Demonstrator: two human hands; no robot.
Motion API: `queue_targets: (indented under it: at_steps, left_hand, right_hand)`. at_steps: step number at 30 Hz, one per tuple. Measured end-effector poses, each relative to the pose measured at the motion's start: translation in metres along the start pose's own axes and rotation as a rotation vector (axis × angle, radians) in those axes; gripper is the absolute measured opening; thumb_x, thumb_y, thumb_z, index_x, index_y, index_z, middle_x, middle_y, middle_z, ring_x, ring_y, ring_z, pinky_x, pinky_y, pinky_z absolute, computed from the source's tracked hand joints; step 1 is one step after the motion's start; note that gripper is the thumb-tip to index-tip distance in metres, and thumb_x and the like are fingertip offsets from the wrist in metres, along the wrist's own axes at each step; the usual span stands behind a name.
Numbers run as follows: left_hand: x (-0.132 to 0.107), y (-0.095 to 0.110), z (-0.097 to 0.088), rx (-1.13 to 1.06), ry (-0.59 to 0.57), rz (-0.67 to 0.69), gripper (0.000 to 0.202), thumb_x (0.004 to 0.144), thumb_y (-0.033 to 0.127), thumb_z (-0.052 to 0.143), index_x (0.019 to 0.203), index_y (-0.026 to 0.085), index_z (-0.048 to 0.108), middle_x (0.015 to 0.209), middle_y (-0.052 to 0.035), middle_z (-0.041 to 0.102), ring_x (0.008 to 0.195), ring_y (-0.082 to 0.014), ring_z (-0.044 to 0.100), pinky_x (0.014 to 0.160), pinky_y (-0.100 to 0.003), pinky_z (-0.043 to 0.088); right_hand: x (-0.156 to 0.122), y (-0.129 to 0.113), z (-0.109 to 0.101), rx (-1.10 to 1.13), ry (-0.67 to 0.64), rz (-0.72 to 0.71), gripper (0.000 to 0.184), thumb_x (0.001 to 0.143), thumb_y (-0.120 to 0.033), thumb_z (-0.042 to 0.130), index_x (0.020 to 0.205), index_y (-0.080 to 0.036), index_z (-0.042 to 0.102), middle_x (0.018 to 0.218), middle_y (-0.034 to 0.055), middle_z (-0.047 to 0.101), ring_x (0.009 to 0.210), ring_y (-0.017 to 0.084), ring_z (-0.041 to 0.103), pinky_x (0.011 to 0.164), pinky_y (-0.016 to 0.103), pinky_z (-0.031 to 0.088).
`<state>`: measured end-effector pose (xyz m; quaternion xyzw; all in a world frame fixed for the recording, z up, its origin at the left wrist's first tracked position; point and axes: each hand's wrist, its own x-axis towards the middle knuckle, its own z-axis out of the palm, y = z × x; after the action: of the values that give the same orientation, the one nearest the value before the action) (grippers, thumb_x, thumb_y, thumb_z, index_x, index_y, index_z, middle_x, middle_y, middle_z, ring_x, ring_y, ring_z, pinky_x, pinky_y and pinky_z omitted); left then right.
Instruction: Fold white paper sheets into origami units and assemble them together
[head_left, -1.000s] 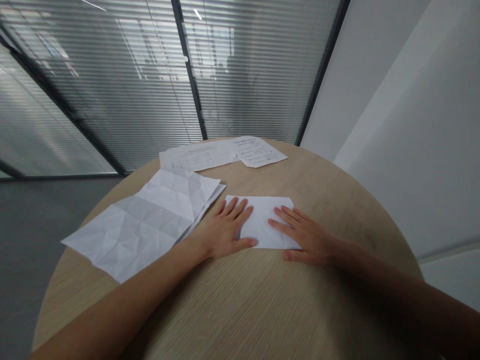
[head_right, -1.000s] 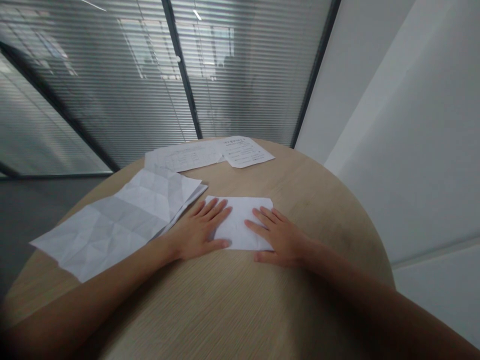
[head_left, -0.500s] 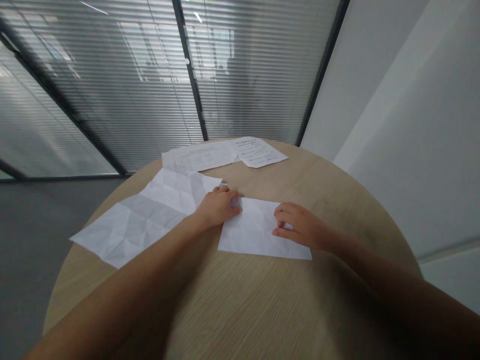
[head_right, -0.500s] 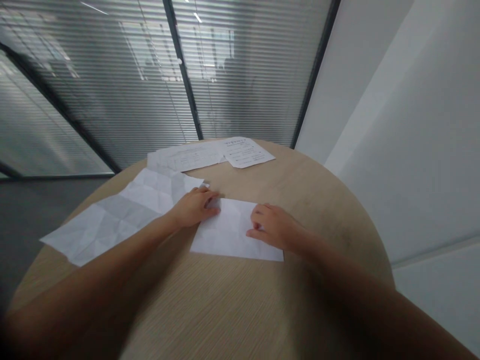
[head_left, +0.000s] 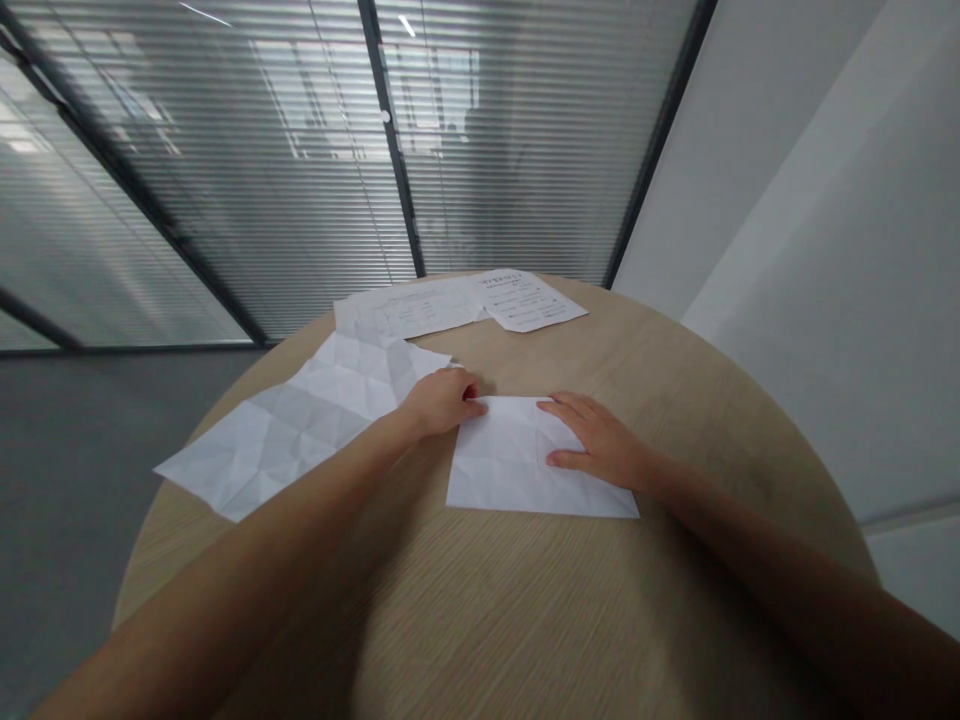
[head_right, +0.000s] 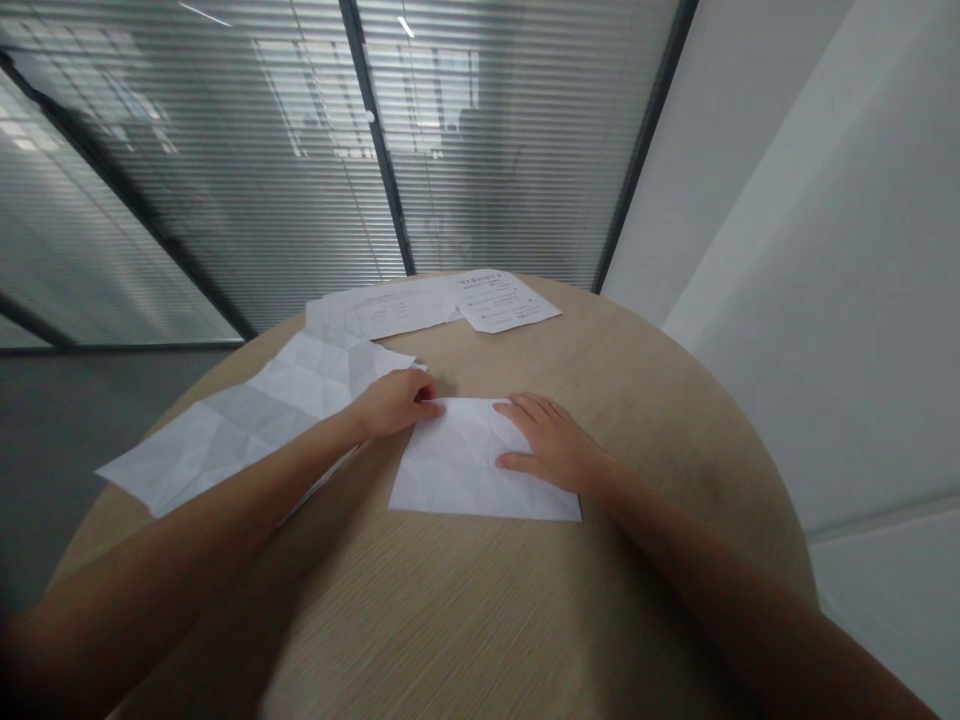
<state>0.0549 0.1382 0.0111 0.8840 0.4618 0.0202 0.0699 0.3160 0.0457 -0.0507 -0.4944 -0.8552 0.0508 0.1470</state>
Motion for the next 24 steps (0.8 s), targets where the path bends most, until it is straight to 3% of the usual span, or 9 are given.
queue_targets:
  at_steps: [6, 10, 12, 15, 18, 21, 24]
  left_hand:
    - [0.002, 0.0, 0.004, 0.15, 0.023, -0.061, 0.024, 0.092, 0.033, 0.056, 0.082, 0.017, 0.072, 0.085, -0.0097, 0.072, 0.084, -0.0264, 0.067, 0.072, -0.035, 0.047]
    - [-0.013, 0.014, -0.003, 0.277, 0.161, -0.042, 0.027, 0.096, 0.017, 0.044, 0.097, 0.01, 0.07, 0.105, -0.0196, 0.069, 0.109, -0.0353, 0.061, 0.091, -0.048, 0.045]
    - [-0.027, 0.029, -0.003, 0.298, 0.2, 0.022, 0.031, 0.096, 0.01, 0.038, 0.106, 0.008, 0.067, 0.114, -0.0214, 0.067, 0.115, -0.0358, 0.057, 0.094, -0.05, 0.043]
    - [-0.049, 0.054, 0.009, 0.261, 0.173, 0.203, 0.031, 0.101, 0.027, 0.042, 0.12, 0.017, 0.064, 0.128, -0.0112, 0.064, 0.12, -0.0272, 0.057, 0.103, -0.042, 0.042]
    - [-0.063, 0.066, 0.032, 0.127, 0.102, 0.354, 0.056, 0.102, 0.044, 0.039, 0.148, 0.011, 0.041, 0.153, -0.0145, 0.046, 0.141, -0.0301, 0.042, 0.114, -0.046, 0.034]
    - [-0.066, 0.063, 0.048, 0.108, 0.014, 0.338, 0.072, 0.101, 0.055, 0.035, 0.155, 0.009, 0.026, 0.161, -0.0169, 0.03, 0.149, -0.0337, 0.028, 0.119, -0.054, 0.024]
    - [-0.065, 0.056, 0.05, 0.11, 0.007, 0.284, 0.085, 0.096, 0.069, 0.033, 0.156, 0.009, 0.026, 0.162, -0.0196, 0.025, 0.15, -0.0353, 0.025, 0.121, -0.054, 0.021]
  right_hand:
    - [-0.002, 0.0, -0.003, -0.085, -0.01, -0.024, 0.062, 0.094, -0.049, 0.057, 0.143, -0.011, 0.05, 0.148, 0.0226, 0.048, 0.137, 0.035, 0.045, 0.114, 0.053, 0.038]
    - [-0.006, -0.003, -0.002, -0.183, -0.01, -0.06, 0.057, 0.1, -0.042, 0.046, 0.144, -0.005, 0.047, 0.15, 0.0245, 0.047, 0.141, 0.035, 0.041, 0.115, 0.057, 0.035]
    - [-0.006, -0.005, -0.001, -0.206, 0.0, -0.07, 0.056, 0.1, -0.038, 0.044, 0.144, -0.004, 0.046, 0.151, 0.0249, 0.046, 0.142, 0.035, 0.041, 0.116, 0.058, 0.035]
    - [-0.004, -0.008, 0.0, -0.198, 0.024, -0.104, 0.051, 0.1, -0.032, 0.041, 0.143, -0.005, 0.048, 0.152, 0.0236, 0.044, 0.144, 0.034, 0.038, 0.117, 0.057, 0.033]
    - [-0.002, -0.014, 0.001, -0.137, 0.001, -0.168, 0.051, 0.101, -0.028, 0.036, 0.146, -0.005, 0.045, 0.155, 0.022, 0.041, 0.146, 0.031, 0.036, 0.118, 0.054, 0.033]
    - [-0.006, -0.019, 0.0, -0.088, -0.061, -0.209, 0.062, 0.101, -0.039, 0.04, 0.15, -0.001, 0.037, 0.158, 0.0251, 0.035, 0.148, 0.031, 0.031, 0.12, 0.051, 0.03]
    - [-0.018, -0.023, -0.003, -0.108, -0.12, -0.212, 0.085, 0.095, -0.061, 0.046, 0.152, 0.002, 0.032, 0.159, 0.0292, 0.029, 0.15, 0.037, 0.025, 0.121, 0.056, 0.023]
